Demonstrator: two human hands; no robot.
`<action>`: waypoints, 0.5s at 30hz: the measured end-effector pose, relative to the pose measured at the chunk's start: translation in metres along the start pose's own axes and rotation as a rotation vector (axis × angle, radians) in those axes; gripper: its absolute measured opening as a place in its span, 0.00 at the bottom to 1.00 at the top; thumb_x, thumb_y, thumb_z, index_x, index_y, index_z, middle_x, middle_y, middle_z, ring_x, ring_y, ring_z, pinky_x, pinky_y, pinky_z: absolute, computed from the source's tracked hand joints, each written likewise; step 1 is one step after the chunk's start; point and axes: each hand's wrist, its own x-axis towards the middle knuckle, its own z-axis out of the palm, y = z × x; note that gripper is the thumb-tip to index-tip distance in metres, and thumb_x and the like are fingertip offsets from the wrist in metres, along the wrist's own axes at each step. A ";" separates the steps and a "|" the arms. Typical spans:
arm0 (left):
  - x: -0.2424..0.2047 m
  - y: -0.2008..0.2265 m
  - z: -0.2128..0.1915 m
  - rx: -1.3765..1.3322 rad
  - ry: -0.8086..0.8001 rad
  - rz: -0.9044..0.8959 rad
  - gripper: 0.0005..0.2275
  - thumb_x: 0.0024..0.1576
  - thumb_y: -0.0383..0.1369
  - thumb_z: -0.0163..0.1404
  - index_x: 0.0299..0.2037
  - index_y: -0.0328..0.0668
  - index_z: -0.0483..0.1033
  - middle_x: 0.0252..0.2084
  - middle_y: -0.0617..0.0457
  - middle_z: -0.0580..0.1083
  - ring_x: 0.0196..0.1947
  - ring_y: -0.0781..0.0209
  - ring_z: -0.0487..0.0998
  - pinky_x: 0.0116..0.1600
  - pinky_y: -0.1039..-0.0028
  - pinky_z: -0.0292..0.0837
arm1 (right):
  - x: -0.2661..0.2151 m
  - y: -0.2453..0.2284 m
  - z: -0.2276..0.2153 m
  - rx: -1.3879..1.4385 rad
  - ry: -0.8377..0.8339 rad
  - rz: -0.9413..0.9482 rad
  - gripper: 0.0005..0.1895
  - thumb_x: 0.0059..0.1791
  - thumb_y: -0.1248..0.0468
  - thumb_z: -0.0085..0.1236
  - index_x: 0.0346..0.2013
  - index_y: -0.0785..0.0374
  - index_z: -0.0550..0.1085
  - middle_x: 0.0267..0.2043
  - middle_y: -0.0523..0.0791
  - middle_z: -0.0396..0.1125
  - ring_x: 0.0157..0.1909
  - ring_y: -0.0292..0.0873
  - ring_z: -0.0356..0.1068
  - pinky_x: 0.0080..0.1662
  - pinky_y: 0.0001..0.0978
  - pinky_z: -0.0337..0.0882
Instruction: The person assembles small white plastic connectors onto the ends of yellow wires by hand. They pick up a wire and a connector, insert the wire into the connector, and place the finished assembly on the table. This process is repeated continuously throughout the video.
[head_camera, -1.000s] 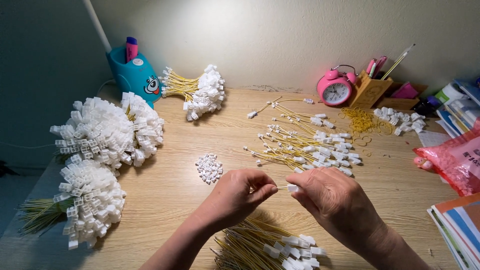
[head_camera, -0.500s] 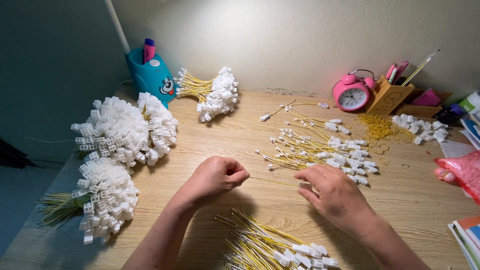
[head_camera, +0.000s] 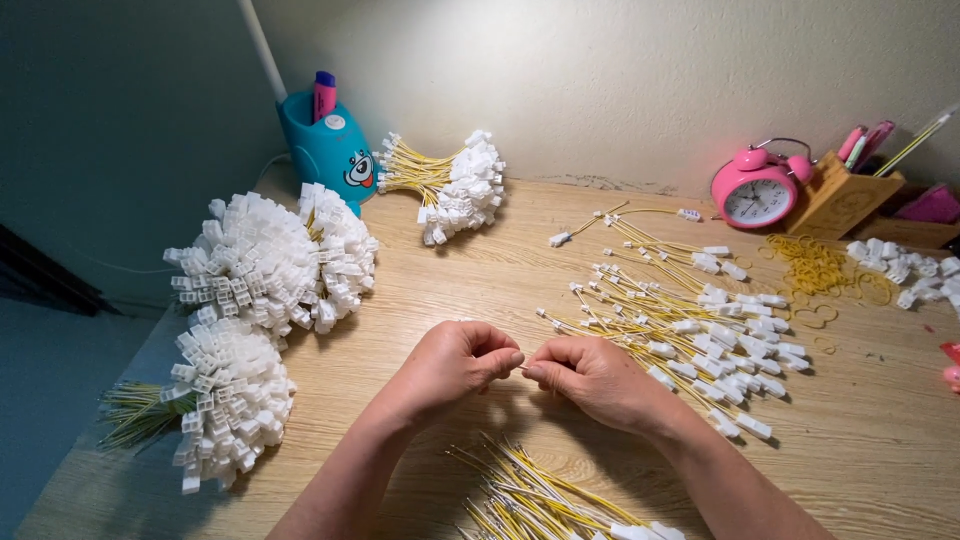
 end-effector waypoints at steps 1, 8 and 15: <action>0.003 -0.005 0.000 0.000 0.000 -0.009 0.09 0.50 0.38 0.56 0.37 0.45 0.82 0.25 0.57 0.78 0.23 0.69 0.75 0.34 0.79 0.73 | 0.001 0.001 -0.001 0.005 -0.007 0.003 0.09 0.49 0.61 0.56 0.29 0.58 0.80 0.23 0.41 0.70 0.32 0.35 0.68 0.40 0.30 0.71; 0.002 -0.003 0.001 -0.239 0.010 -0.071 0.07 0.49 0.30 0.59 0.33 0.32 0.81 0.25 0.48 0.78 0.18 0.67 0.73 0.19 0.84 0.69 | -0.004 -0.005 -0.006 0.036 0.044 0.049 0.10 0.49 0.59 0.57 0.26 0.58 0.80 0.17 0.43 0.68 0.27 0.35 0.67 0.36 0.27 0.70; -0.001 -0.003 0.006 -0.298 0.001 -0.057 0.06 0.50 0.28 0.58 0.32 0.31 0.80 0.24 0.47 0.78 0.17 0.67 0.73 0.18 0.83 0.69 | -0.008 0.002 0.000 0.195 0.113 0.084 0.07 0.47 0.62 0.60 0.29 0.60 0.83 0.19 0.45 0.72 0.23 0.35 0.69 0.29 0.24 0.69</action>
